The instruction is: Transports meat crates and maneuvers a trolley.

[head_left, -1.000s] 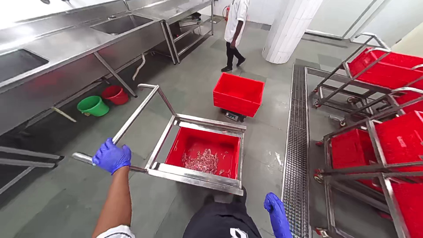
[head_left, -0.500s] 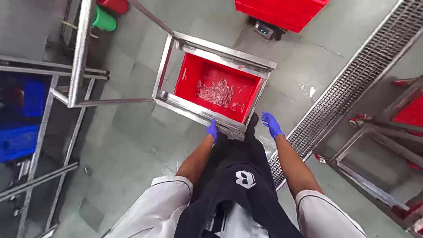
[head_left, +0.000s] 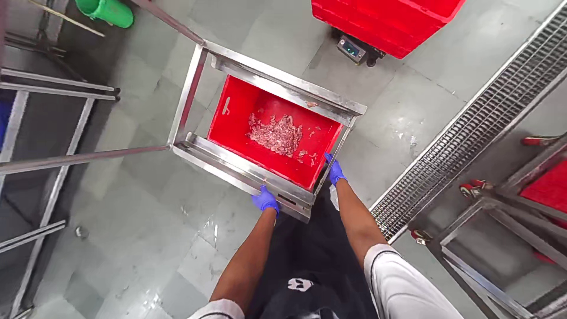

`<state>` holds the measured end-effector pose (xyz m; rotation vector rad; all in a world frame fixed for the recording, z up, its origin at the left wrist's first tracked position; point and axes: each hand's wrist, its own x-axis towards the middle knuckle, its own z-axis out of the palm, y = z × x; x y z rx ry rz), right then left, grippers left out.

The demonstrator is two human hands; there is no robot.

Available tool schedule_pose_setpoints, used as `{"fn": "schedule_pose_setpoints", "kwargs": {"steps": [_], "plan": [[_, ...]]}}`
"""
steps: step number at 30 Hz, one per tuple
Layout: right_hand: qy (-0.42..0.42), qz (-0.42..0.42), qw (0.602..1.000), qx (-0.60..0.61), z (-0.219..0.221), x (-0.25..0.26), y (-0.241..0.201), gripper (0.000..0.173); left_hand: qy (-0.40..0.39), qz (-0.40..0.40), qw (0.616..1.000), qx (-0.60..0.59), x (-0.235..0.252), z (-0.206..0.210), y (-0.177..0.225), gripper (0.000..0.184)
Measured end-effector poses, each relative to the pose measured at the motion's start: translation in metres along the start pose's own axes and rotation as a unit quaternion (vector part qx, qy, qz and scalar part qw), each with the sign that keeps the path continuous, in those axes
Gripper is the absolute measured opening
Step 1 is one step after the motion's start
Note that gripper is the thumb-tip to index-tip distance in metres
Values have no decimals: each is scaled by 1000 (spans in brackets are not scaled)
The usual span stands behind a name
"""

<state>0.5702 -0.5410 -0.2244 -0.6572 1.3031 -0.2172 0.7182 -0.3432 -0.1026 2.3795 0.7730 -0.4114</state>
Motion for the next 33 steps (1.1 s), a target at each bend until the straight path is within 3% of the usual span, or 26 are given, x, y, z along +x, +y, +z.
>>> {"fn": "schedule_pose_setpoints", "kwargs": {"steps": [4, 8, 11, 14, 18, 25, 33], "plan": [[-23, 11, 1000, -6, 3, 22, -12, 48, 6, -1, 1000, 1, 1, 2, 6, 57], [-6, 30, 999, 28, 6, 28, -4, 18, -1, -20, 1000, 20, 6, 1, 14, 56], [23, 16, 995, 92, 8, 18, 6, 25, -4, -24, 999, 21, 13, -4, 16, 53], [112, 31, 993, 8, 5, 4, -3, 36, -13, -18, 1000, 10, 23, -4, 21, 51], [169, 28, 985, 20, -48, 3, 5, 40, -18, -20, 1000, -3, 34, -5, 37, 52], [211, 16, 977, 11, -156, -62, 5, 41, -31, 5, 999, -31, 49, -1, 62, 52], [302, 48, 951, 49, -193, -164, -10, 32, -53, 56, 995, 61, 54, -6, 76, 72]]}}
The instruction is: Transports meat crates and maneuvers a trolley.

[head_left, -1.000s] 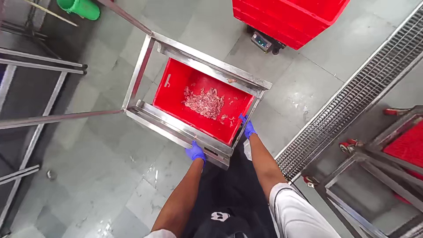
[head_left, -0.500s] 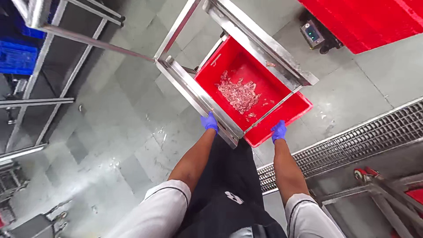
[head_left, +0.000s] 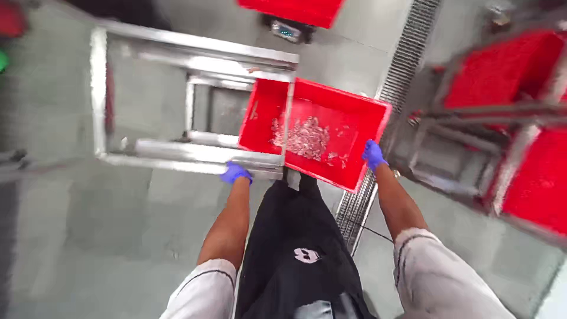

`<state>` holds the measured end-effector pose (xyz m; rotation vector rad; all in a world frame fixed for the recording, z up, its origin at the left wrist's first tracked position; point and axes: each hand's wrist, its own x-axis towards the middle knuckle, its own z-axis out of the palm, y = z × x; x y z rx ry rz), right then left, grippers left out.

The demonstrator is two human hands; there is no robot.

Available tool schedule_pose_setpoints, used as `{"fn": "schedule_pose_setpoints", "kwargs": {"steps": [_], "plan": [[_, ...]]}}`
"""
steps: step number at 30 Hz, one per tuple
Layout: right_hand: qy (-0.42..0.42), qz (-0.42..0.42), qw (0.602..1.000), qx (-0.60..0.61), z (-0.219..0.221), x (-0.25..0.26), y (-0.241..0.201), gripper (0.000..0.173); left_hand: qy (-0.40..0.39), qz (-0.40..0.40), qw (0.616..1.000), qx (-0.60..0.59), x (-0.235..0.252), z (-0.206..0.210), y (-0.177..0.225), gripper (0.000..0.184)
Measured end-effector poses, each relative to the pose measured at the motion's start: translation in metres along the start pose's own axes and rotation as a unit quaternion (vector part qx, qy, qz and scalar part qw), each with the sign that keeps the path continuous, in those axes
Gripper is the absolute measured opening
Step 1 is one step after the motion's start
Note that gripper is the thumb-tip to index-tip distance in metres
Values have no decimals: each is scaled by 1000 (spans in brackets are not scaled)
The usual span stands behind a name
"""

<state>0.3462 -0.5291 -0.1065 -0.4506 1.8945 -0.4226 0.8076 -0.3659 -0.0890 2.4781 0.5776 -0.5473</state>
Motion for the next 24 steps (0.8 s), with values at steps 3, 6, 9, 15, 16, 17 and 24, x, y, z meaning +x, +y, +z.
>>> {"fn": "schedule_pose_setpoints", "kwargs": {"steps": [3, 6, 9, 15, 16, 17, 24], "plan": [[27, 2, 1000, 12, -24, -24, -5, 28, -23, 35, 997, 69, 4, -4, 4, 74], [23, -14, 999, 22, -46, -50, -10, 26, -14, 33, 996, 83, 12, -2, 3, 74], [0, -37, 998, 42, -48, -76, -31, 25, -15, 5, 1000, 7, 10, -4, 14, 74], [-53, -93, 990, 91, -50, -168, -77, 9, -158, -5, 986, -52, 16, -23, 10, 86], [-61, -102, 988, 102, -53, -184, -80, 6, -199, -14, 979, -45, 12, -34, 9, 84], [-65, -112, 985, 111, -61, -198, -82, 3, -228, -19, 973, -30, 4, -45, 7, 83], [-138, -188, 964, 130, -180, -284, -115, 29, -414, 33, 909, -13, -120, -86, -46, 64]]}}
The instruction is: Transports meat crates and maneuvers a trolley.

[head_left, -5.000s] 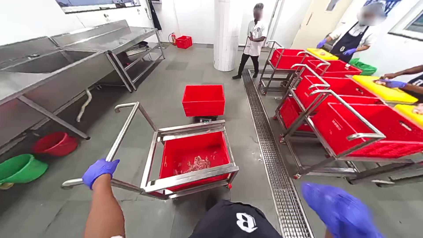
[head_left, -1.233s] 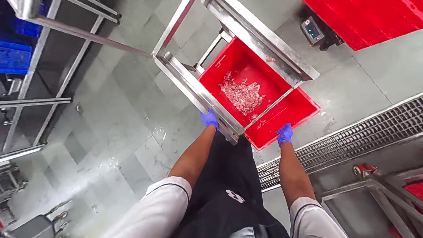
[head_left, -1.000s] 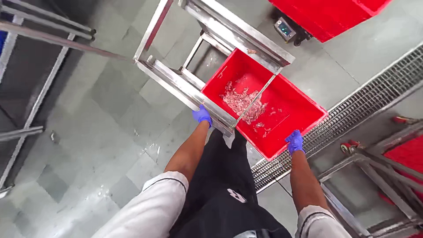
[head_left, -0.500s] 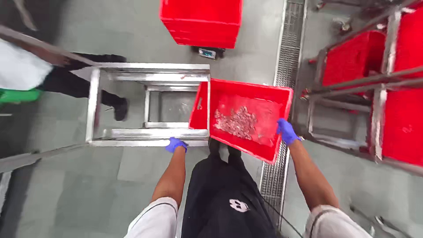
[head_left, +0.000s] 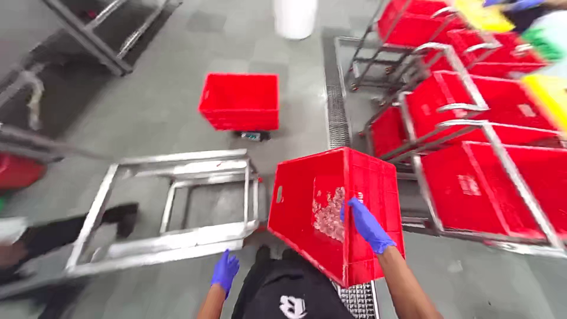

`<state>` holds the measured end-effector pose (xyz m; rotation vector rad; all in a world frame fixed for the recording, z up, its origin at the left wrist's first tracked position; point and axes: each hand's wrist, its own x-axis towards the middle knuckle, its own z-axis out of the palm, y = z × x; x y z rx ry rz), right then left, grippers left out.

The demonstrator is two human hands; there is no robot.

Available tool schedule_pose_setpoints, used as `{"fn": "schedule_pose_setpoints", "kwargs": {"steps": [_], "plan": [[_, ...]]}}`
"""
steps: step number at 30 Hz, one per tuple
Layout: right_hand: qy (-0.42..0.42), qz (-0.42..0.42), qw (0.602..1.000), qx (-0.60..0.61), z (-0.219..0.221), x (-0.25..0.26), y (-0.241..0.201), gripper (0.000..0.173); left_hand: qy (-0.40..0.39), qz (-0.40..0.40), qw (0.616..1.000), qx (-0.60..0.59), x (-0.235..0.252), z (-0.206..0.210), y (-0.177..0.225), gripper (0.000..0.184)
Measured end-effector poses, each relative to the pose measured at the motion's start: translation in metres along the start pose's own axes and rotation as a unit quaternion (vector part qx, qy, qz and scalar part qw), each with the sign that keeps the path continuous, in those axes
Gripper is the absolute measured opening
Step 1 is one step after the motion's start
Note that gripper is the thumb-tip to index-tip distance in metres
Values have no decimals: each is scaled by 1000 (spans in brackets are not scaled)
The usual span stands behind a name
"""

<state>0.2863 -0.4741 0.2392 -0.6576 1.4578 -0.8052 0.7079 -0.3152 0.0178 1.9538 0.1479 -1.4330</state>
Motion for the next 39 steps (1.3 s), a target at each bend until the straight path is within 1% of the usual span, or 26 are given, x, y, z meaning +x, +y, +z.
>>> {"fn": "schedule_pose_setpoints", "kwargs": {"steps": [2, 4, 6, 9, 10, 11, 13, 14, 16, 18, 19, 21, 22, 23, 26, 29, 32, 34, 37, 39], "plan": [[-45, 0, 999, 18, -13, -16, -45, 28, -46, 30, 997, 52, -15, 30, -2, 63], [-73, 3, 996, 51, -21, -32, -94, 25, -94, 73, 984, 133, -27, 65, 7, 64], [-93, -14, 992, 81, -31, -48, -144, 23, -130, 127, 959, 219, -23, 109, 23, 75], [-129, -43, 987, 83, -38, -71, -203, 25, -164, 174, 921, 308, -22, 164, 72, 90], [-135, -49, 986, 86, -41, -80, -220, 28, -184, 173, 912, 322, -28, 182, 92, 91], [-141, -59, 984, 94, -45, -88, -235, 32, -205, 164, 910, 322, -37, 197, 108, 87], [-144, -84, 980, 112, -47, -100, -253, 43, -240, 145, 911, 302, -47, 212, 128, 76], [-144, -95, 978, 116, -48, -101, -261, 47, -239, 153, 915, 286, -40, 218, 135, 73], [-137, -104, 978, 116, -54, -100, -277, 53, -194, 182, 921, 283, -18, 228, 158, 73], [-119, -108, 980, 118, -65, -88, -291, 54, -156, 216, 913, 310, -3, 231, 189, 63], [-112, -110, 980, 119, -72, -75, -296, 54, -157, 230, 903, 328, 2, 230, 206, 56], [-141, -106, 974, 141, -92, -31, -305, 53, -162, 253, 895, 330, 11, 235, 244, 47], [-157, -100, 970, 156, -102, -3, -309, 51, -156, 263, 895, 326, 19, 239, 265, 45], [-155, -97, 971, 154, -107, 22, -315, 50, -145, 271, 893, 329, 27, 247, 287, 44], [-98, -99, 986, 92, -103, 98, -327, 56, -107, 277, 883, 364, 59, 267, 351, 43], [-32, -85, 995, 47, -85, 191, -334, 54, -61, 281, 872, 397, 89, 284, 432, 44], [24, -54, 998, 4, -63, 292, -331, 47, -3, 274, 875, 400, 109, 293, 505, 44], [47, -60, 997, -9, -34, 353, -329, 41, 37, 272, 871, 408, 115, 295, 563, 42], [22, -91, 996, 9, 19, 436, -343, 35, 102, 286, 864, 401, 132, 294, 645, 42], [-4, -97, 995, 18, 49, 491, -355, 31, 135, 291, 862, 393, 149, 294, 692, 42]]}}
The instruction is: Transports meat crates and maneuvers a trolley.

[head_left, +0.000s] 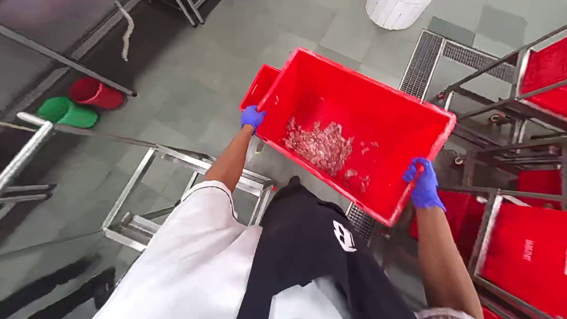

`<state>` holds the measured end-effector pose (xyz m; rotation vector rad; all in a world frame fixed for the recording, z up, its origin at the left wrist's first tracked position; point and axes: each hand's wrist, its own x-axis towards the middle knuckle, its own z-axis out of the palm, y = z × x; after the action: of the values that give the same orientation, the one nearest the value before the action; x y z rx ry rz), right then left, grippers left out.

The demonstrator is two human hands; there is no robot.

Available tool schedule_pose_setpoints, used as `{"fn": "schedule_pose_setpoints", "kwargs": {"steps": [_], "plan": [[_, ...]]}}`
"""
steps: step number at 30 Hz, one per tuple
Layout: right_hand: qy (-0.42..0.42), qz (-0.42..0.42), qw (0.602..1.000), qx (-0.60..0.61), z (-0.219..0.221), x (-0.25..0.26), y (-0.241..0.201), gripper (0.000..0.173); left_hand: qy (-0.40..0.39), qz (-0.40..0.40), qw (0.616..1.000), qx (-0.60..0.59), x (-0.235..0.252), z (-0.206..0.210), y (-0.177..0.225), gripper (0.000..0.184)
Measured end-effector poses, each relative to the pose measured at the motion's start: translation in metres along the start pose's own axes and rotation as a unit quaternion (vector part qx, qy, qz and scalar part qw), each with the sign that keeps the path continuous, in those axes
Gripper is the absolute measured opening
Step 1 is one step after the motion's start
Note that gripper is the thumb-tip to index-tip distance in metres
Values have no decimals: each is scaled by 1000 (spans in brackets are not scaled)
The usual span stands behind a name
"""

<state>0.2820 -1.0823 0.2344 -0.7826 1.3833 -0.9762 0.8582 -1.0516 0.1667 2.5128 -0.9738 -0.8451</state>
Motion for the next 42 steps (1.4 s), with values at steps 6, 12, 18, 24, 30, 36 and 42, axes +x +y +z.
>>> {"fn": "schedule_pose_setpoints", "kwargs": {"steps": [6, 12, 18, 24, 30, 36, 42], "plan": [[-25, 35, 999, -21, 86, 181, 29, 29, 45, -62, 997, 21, 97, -35, 43, 43], [-43, 97, 992, -72, 151, 296, 38, 31, 51, -140, 989, -10, 159, -17, 34, 68], [-81, 133, 980, -122, 145, 334, 31, 29, -4, -132, 991, -9, 152, -14, 28, 60], [-86, 111, 977, -158, 161, 349, 23, 29, 22, -71, 997, -25, 163, -15, 15, 55], [-57, 123, 976, -170, 207, 327, 35, 29, 13, -49, 998, -36, 224, -53, -1, 55], [-57, 124, 976, -172, 278, 302, 47, 36, 8, -62, 998, -30, 274, -95, -48, 61], [-52, 108, 973, -198, 336, 299, 61, 37, 23, -85, 996, -25, 298, -129, -73, 64]]}}
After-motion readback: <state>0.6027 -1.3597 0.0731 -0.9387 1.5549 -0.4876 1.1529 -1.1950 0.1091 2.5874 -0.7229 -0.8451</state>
